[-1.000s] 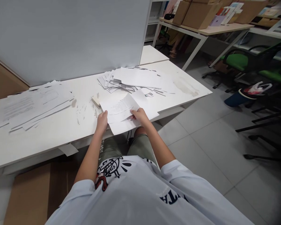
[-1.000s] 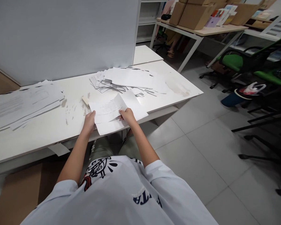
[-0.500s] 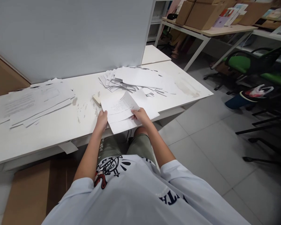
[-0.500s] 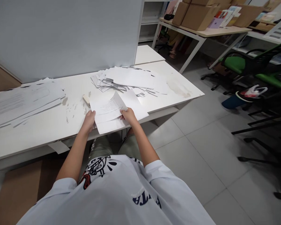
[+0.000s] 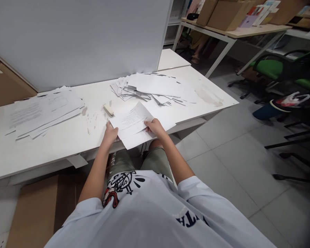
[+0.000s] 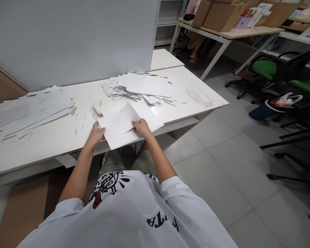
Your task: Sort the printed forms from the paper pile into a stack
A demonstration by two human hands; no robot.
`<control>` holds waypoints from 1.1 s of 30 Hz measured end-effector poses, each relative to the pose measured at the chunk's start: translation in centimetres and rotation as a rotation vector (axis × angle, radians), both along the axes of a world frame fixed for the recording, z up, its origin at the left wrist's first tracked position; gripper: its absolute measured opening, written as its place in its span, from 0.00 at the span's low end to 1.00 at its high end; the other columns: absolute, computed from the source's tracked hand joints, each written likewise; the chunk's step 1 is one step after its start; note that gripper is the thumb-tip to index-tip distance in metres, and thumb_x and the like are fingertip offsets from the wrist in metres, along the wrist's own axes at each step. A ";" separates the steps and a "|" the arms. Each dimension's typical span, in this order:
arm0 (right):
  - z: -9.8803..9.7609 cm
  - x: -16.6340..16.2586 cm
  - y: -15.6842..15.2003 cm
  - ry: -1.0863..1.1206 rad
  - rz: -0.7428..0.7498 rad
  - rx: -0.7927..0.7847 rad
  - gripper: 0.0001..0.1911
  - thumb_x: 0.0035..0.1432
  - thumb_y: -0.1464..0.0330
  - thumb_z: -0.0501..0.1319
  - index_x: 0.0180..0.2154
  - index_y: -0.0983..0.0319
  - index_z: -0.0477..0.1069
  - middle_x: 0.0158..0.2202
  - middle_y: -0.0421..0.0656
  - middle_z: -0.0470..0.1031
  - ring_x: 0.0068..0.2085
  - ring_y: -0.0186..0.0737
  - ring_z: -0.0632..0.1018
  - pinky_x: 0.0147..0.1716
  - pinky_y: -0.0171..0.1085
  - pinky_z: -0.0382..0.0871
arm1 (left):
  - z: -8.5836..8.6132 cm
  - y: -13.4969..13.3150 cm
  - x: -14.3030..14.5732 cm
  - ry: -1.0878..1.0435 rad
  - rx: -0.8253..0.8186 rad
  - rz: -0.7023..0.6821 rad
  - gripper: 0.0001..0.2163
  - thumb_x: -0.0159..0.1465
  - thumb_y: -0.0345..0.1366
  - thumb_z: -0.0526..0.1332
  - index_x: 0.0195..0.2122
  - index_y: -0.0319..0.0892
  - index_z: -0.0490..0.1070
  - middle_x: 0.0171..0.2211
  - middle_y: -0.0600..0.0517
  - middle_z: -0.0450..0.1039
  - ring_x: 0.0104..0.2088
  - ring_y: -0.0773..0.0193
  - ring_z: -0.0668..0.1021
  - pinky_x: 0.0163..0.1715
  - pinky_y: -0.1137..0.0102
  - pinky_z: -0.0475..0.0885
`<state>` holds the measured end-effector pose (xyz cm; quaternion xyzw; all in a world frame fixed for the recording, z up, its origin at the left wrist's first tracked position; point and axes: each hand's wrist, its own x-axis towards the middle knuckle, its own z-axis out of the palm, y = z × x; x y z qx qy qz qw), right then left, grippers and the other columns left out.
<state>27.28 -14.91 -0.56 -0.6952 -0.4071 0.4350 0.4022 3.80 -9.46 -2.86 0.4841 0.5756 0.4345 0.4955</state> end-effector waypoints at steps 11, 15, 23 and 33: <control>0.0 -0.9 1.5 -0.080 -0.006 0.016 0.21 0.62 0.66 0.57 0.16 0.60 0.64 0.14 0.40 0.67 0.20 0.34 0.69 0.26 0.33 0.64 | 1.3 2.4 -1.0 0.166 -0.039 -0.035 0.35 0.54 0.27 0.64 0.64 0.40 0.57 0.37 0.44 0.79 0.37 0.51 0.82 0.41 0.60 0.78; 0.0 -1.0 2.1 -0.140 0.018 0.046 0.21 0.62 0.66 0.57 0.16 0.60 0.64 0.14 0.40 0.68 0.23 0.37 0.71 0.30 0.34 0.66 | 2.6 2.2 -1.2 0.455 0.077 -0.039 0.39 0.54 0.29 0.65 0.68 0.38 0.53 0.33 0.44 0.78 0.39 0.46 0.81 0.46 0.57 0.75; -0.3 -0.9 2.6 -0.161 0.005 0.047 0.22 0.61 0.67 0.57 0.15 0.60 0.64 0.14 0.41 0.68 0.24 0.38 0.72 0.33 0.34 0.67 | 4.2 2.8 -0.1 0.742 0.624 -0.143 0.29 0.59 0.29 0.57 0.64 0.39 0.61 0.58 0.36 0.65 0.61 0.43 0.66 0.61 0.54 0.61; -0.6 -0.8 2.3 -0.177 -0.010 0.056 0.17 0.61 0.66 0.57 0.20 0.60 0.66 0.15 0.38 0.68 0.25 0.38 0.74 0.32 0.33 0.66 | 2.9 4.9 -0.8 0.876 0.635 -0.288 0.16 0.58 0.22 0.52 0.45 0.42 0.68 0.52 0.39 0.67 0.57 0.44 0.66 0.59 0.51 0.60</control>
